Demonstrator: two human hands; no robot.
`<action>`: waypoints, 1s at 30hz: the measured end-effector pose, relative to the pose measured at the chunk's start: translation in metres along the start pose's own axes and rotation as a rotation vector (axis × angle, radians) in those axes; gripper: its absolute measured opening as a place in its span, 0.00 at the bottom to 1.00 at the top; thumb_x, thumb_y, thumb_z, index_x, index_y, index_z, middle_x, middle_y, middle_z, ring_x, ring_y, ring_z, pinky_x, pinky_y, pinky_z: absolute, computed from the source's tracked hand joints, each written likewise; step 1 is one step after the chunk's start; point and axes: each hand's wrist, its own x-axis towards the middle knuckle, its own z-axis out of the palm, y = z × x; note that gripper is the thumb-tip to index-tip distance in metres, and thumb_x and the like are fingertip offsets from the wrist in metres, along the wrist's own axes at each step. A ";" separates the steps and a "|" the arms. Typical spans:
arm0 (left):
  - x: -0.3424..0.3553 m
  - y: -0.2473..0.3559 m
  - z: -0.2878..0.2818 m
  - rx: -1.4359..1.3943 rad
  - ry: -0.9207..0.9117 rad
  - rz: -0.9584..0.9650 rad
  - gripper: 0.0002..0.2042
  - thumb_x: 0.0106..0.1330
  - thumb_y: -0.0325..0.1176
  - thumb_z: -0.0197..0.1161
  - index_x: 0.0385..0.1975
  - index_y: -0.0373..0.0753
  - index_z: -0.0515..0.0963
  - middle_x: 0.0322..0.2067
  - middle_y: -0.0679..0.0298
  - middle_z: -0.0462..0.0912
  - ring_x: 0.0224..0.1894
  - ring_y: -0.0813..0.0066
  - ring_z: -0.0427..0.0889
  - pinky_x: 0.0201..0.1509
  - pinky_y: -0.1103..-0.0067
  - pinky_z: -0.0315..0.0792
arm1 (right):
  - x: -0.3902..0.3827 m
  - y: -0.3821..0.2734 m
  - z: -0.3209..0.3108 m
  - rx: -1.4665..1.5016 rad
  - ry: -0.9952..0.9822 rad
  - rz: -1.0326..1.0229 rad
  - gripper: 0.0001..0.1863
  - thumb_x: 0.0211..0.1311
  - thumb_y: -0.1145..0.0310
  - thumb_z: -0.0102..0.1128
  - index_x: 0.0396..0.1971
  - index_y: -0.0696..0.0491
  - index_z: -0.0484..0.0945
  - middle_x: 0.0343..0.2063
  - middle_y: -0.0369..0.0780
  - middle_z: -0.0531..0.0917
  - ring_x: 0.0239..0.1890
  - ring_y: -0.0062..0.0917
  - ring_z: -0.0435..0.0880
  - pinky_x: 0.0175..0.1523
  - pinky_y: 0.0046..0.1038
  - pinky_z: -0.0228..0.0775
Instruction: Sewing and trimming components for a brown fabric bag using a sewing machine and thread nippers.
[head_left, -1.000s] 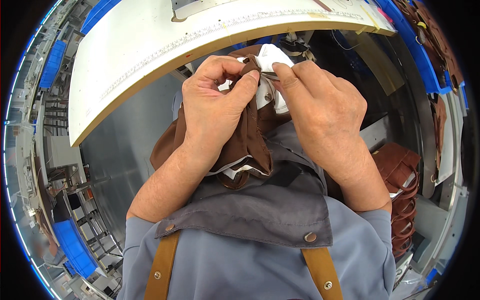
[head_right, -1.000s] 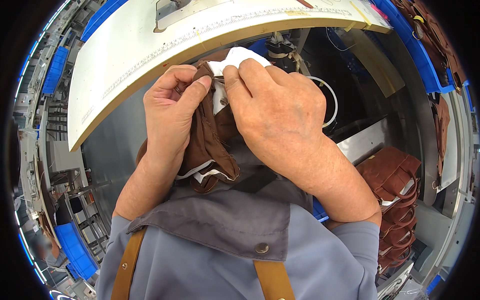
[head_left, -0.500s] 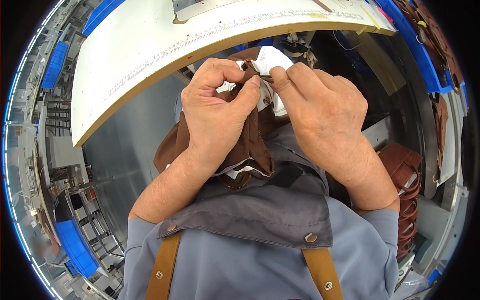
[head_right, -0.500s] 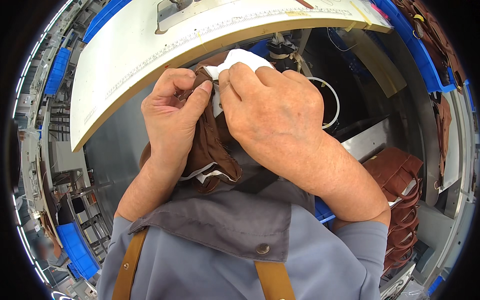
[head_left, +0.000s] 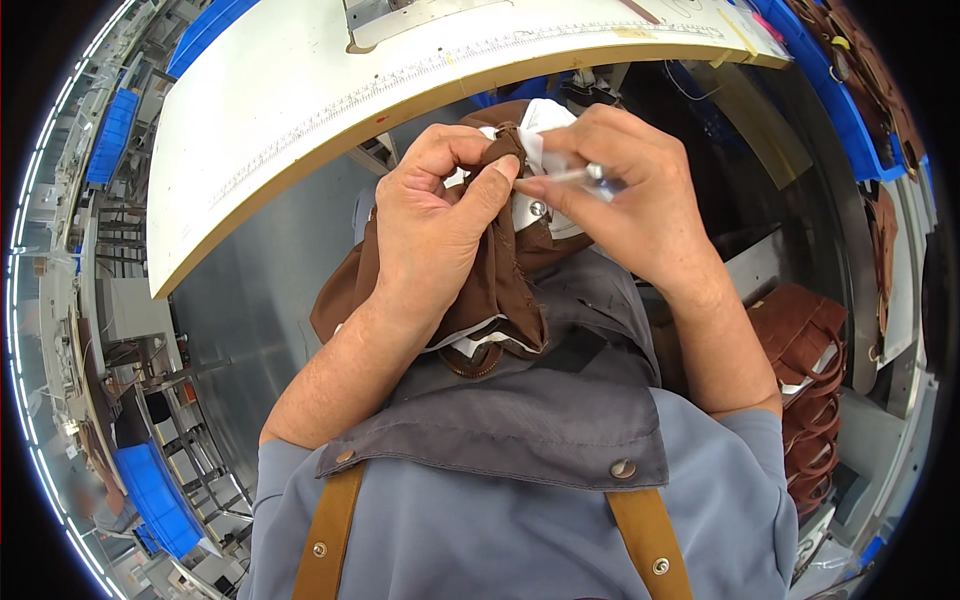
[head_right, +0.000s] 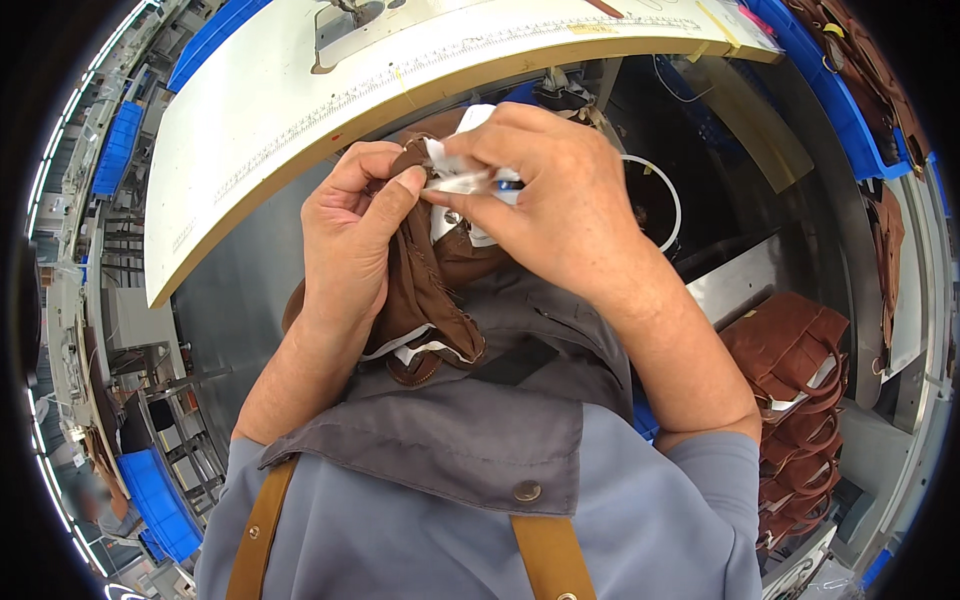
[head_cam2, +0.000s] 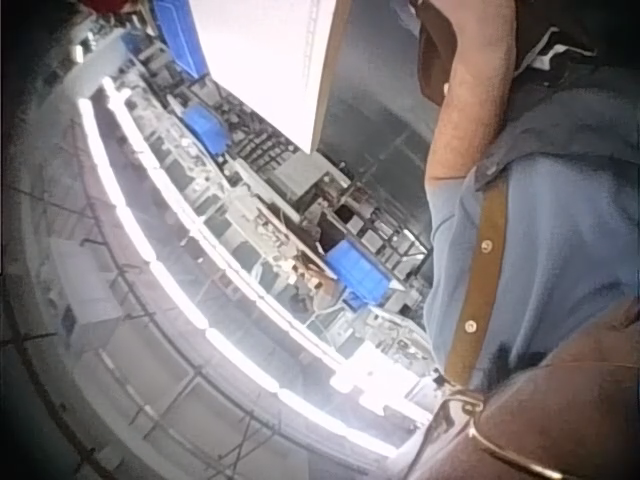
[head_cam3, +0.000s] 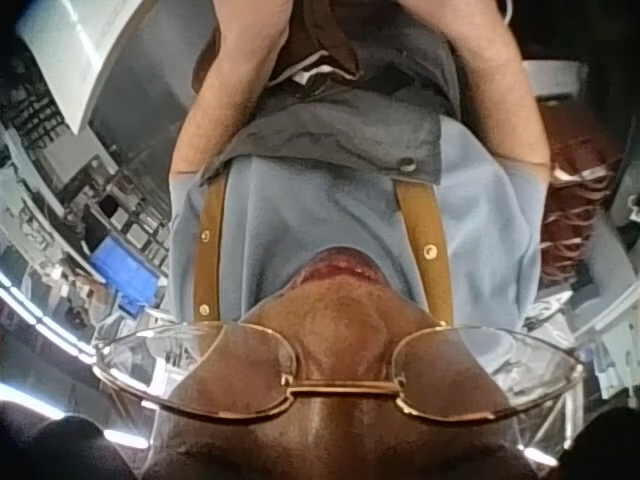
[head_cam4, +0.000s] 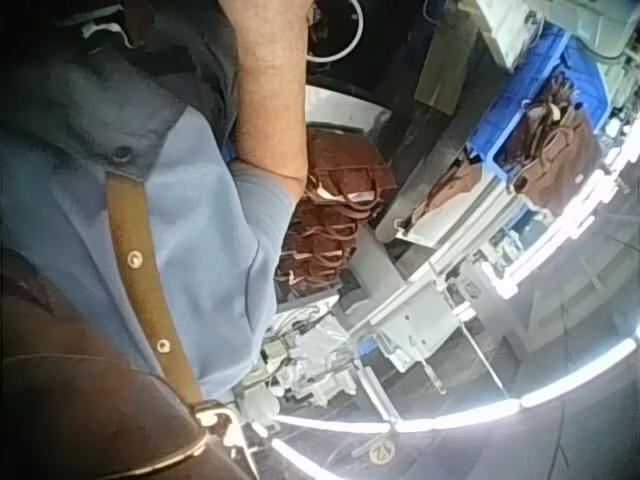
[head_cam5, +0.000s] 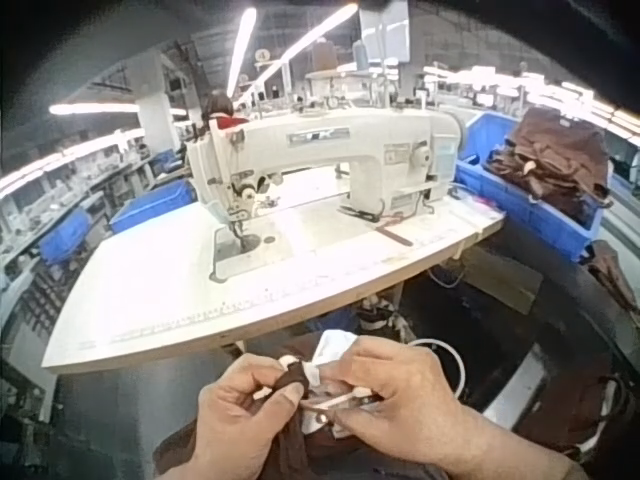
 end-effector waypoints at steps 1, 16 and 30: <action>0.000 0.000 -0.001 0.002 0.001 -0.001 0.03 0.65 0.23 0.67 0.34 0.32 0.81 0.41 0.69 0.78 0.42 0.84 0.76 0.45 0.85 0.74 | 0.000 0.001 0.003 0.002 0.000 0.000 0.12 0.50 0.71 0.74 0.35 0.55 0.85 0.28 0.39 0.83 0.30 0.32 0.85 0.34 0.29 0.76; 0.002 -0.012 -0.006 -0.353 -0.017 -0.221 0.04 0.66 0.22 0.66 0.38 0.32 0.81 0.41 0.66 0.81 0.43 0.83 0.77 0.53 0.84 0.72 | -0.003 0.008 0.007 0.094 0.004 0.055 0.08 0.54 0.78 0.66 0.35 0.57 0.83 0.28 0.40 0.81 0.30 0.32 0.83 0.35 0.29 0.74; -0.004 -0.008 0.003 -0.198 -0.006 -0.122 0.03 0.68 0.22 0.65 0.38 0.31 0.81 0.41 0.68 0.79 0.43 0.85 0.76 0.49 0.86 0.71 | -0.011 -0.019 -0.003 -0.735 0.099 -0.310 0.11 0.49 0.67 0.68 0.35 0.53 0.83 0.26 0.31 0.75 0.23 0.18 0.79 0.25 0.24 0.65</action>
